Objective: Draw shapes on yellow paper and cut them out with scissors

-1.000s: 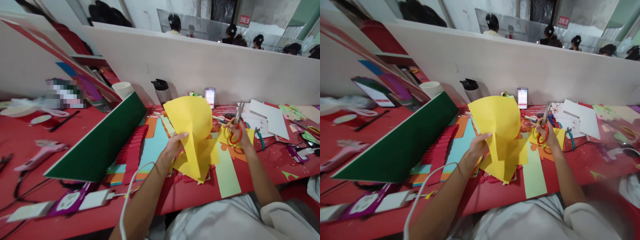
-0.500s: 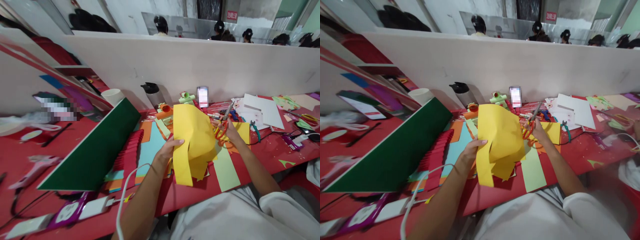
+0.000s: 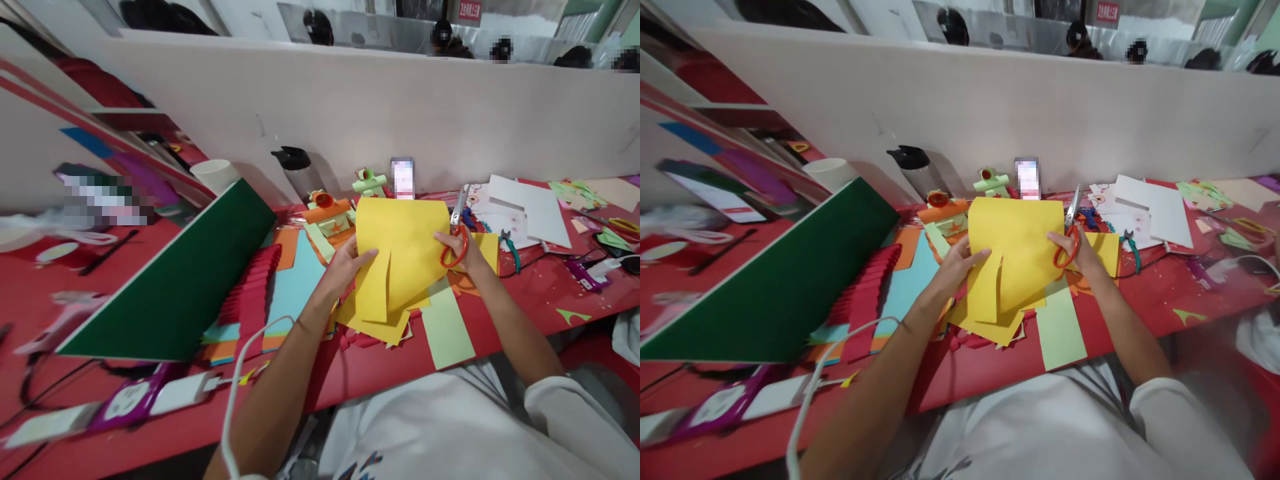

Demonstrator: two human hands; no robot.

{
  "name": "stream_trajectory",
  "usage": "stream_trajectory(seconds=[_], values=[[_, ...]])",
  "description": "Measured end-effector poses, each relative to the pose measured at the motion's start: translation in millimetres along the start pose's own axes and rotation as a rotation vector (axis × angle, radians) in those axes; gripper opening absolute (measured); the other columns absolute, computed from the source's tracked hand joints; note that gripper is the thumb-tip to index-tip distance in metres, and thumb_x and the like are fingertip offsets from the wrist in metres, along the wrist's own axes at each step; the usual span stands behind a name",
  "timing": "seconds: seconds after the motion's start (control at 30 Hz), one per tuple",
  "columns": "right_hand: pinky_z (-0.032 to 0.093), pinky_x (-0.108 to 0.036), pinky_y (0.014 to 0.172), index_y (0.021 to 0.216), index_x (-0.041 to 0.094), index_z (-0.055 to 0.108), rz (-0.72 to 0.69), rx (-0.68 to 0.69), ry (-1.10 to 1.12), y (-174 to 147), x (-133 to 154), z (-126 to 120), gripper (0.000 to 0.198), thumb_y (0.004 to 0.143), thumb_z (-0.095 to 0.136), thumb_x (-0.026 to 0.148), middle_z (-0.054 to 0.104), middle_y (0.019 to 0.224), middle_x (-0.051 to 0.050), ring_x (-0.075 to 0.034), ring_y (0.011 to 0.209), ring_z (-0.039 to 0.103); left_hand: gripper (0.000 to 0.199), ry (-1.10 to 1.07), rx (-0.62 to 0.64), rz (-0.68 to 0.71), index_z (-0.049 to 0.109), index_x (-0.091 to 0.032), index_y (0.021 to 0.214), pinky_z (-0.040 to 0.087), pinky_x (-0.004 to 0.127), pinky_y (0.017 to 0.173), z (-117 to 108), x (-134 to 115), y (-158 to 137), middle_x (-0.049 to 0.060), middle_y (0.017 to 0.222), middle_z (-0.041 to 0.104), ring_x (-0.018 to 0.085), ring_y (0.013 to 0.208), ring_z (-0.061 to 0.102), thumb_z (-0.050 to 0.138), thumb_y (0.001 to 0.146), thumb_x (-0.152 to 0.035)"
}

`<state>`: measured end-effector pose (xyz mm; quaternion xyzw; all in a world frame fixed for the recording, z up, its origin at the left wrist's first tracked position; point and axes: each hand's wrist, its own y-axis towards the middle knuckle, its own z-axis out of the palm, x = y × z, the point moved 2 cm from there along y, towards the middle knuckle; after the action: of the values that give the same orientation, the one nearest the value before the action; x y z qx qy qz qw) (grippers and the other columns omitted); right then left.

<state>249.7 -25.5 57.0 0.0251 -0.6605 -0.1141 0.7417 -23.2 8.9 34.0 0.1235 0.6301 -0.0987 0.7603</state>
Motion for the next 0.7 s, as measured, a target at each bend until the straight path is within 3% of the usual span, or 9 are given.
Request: stream_trajectory(seconds=[0.1,0.27,0.33,0.47,0.6,0.7], values=[[0.060,-0.041,0.090,0.085,0.025,0.069,-0.035,-0.020,0.019,5,-1,-6,0.027,0.071,0.088,0.039,0.073,0.085,-0.002,-0.025,0.088,0.071,0.066,0.025,-0.012,0.074,0.063,-0.021,0.128,0.065,0.033,0.078,8,0,0,0.010,0.114,0.082,0.027,0.093,0.081,0.092,0.076,-0.048],[0.056,-0.034,0.069,0.072,0.026,0.056,-0.041,-0.093,0.000,9,-8,-13,0.040,0.063,0.093,0.037,0.060,0.066,0.005,-0.016,0.063,0.055,0.064,-0.002,-0.120,0.139,0.061,-0.024,0.122,0.063,0.030,0.071,7,3,3,0.006,0.102,0.083,0.027,0.090,0.081,0.094,0.074,-0.052],[0.056,-0.034,0.068,0.071,0.026,0.055,-0.034,-0.116,0.029,12,-11,-13,0.040,0.060,0.093,0.035,0.061,0.066,0.005,-0.017,0.064,0.057,0.061,-0.077,-0.131,0.143,0.064,-0.024,0.121,0.065,0.033,0.077,4,4,3,0.007,0.108,0.082,0.029,0.100,0.081,0.090,0.076,-0.058],[0.061,-0.039,0.077,0.079,0.027,0.063,-0.067,-0.254,0.157,18,-20,-8,0.030,0.067,0.086,0.043,0.070,0.079,0.001,-0.023,0.087,0.072,0.065,-0.255,-0.045,0.117,0.071,-0.025,0.121,0.063,0.047,0.100,5,1,-4,0.010,0.133,0.076,0.037,0.133,0.068,0.075,0.080,-0.075],[0.060,-0.035,0.070,0.083,0.026,0.064,-0.003,-0.423,0.292,20,-33,-1,0.028,0.072,0.080,0.047,0.067,0.071,0.001,-0.021,0.078,0.072,0.085,-0.313,0.179,0.048,0.073,-0.023,0.116,0.057,0.057,0.108,7,-1,-12,0.014,0.129,0.077,0.045,0.143,0.058,0.088,0.054,-0.081],[0.052,-0.031,0.057,0.087,0.026,0.064,-0.013,-0.509,0.318,17,-40,5,0.030,0.076,0.078,0.050,0.059,0.062,0.004,-0.016,0.061,0.062,0.095,-0.305,0.247,0.050,0.073,-0.026,0.114,0.056,0.056,0.110,5,3,-12,0.014,0.122,0.078,0.046,0.141,0.059,0.099,0.036,-0.073]])
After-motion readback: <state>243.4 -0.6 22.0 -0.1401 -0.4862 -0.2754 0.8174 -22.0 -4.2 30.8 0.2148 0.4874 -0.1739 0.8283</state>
